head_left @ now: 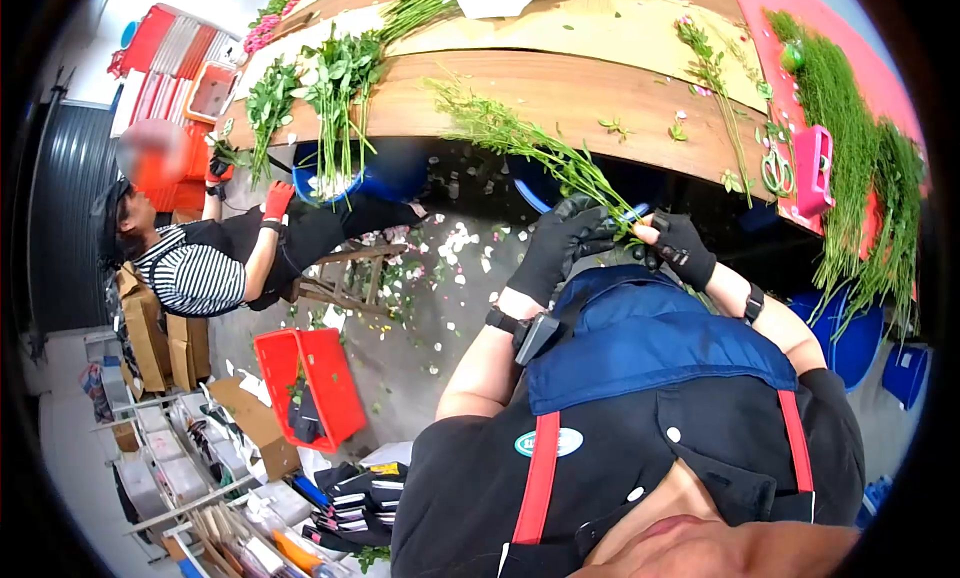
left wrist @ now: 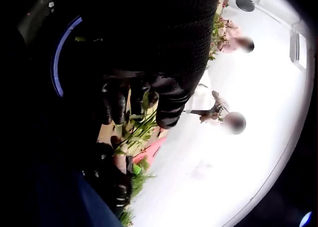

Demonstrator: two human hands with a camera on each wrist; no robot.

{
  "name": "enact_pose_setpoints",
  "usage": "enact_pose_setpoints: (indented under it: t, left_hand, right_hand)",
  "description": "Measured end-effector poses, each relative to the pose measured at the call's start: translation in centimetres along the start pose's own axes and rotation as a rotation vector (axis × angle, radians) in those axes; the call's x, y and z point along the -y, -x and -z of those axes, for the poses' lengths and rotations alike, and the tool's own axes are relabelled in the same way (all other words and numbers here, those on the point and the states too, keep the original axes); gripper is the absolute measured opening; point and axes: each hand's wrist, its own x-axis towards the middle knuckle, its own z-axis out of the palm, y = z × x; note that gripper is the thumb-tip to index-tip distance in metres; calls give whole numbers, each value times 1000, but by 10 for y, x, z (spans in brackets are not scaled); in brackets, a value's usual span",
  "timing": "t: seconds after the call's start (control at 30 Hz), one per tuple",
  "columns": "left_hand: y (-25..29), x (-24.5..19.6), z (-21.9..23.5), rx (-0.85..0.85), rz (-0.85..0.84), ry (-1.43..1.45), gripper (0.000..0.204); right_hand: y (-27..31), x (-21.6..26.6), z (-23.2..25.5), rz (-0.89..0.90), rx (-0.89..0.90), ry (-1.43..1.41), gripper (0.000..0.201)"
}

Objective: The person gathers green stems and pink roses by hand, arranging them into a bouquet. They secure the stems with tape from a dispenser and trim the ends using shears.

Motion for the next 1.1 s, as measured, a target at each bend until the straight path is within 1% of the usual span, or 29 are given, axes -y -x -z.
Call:
enact_pose_setpoints:
  t: [0.03,0.13,0.17,0.2,0.23,0.27,0.3,0.33,0.4,0.43,0.47,0.5,0.53,0.6,0.63,0.67,0.7,0.73,0.77,0.8,0.87,0.93,0.97,1.0,1.07,1.1]
  left_hand:
    - [-2,5,5,-11,54,-1,30]
    - [-7,18,13,-56,101,29,26]
    - [-2,20,9,0,44,110,25]
    - [-11,24,14,-9,28,220,26]
    - [-22,30,24,-19,9,330,28]
    - [-26,25,27,-31,-11,439,30]
    - [-30,15,34,8,-140,542,35]
    - [-34,-4,41,125,-268,589,31]
    - [-44,-23,67,15,-428,690,26]
    - [-45,-35,69,39,-415,777,23]
    - [-44,-42,67,16,-426,770,22]
    - [-43,-45,62,-6,-434,760,21]
    - [-39,-53,48,-25,-437,747,20]
    - [-39,-62,25,-79,-451,702,24]
    - [-40,-69,11,-138,-465,615,26]
    - [-40,-75,-1,-193,-478,528,27]
    - [-48,-85,10,-140,-578,420,23]
    - [-54,-93,26,-230,-557,500,18]
    - [-46,-111,31,-229,-616,477,17]
    - [-32,-130,38,-231,-678,456,18]
    - [-14,-156,93,-169,-708,672,19]
    - [13,-178,95,-176,-769,739,12]
    - [21,-176,113,-198,-793,705,12]
    - [30,-179,107,-296,-837,685,12]
    - [43,-186,90,-478,-903,638,13]
    - [48,-185,105,-470,-860,653,14]
  right_hand:
    - [-2,6,-2,-28,7,-49,31]
    - [-13,-3,-7,-131,-15,-105,29]
    - [-19,-10,-8,-29,-36,-15,27]
    - [-20,-14,-7,-4,-31,-1,26]
    - [-20,-6,-4,-29,14,8,26]
    - [-20,0,-3,-55,62,14,25]
    - [-23,-15,-4,12,89,-18,25]
    - [-25,-20,-2,61,119,45,22]
    - [-31,-24,3,-28,212,44,21]
    - [-40,-22,9,-28,311,97,22]
    - [-52,-19,12,-78,406,71,24]
    - [-64,-14,11,-8,377,67,26]
    - [-75,8,8,60,342,59,29]
    - [-105,46,1,100,334,-19,33]
    - [-127,53,-5,235,364,107,35]
    - [-141,57,-11,240,461,96,37]
    - [-159,59,-13,315,473,150,38]
    - [-163,59,-19,379,502,209,39]
    - [-160,67,-9,421,503,262,40]
    - [-159,55,-1,502,496,330,39]
    - [-151,37,24,452,597,339,38]
    - [-141,20,54,382,644,474,34]
    - [-136,7,68,351,628,491,32]
    - [-131,-9,80,316,610,504,29]
    - [-121,-46,105,167,611,743,27]
    - [-121,-64,125,208,633,878,28]
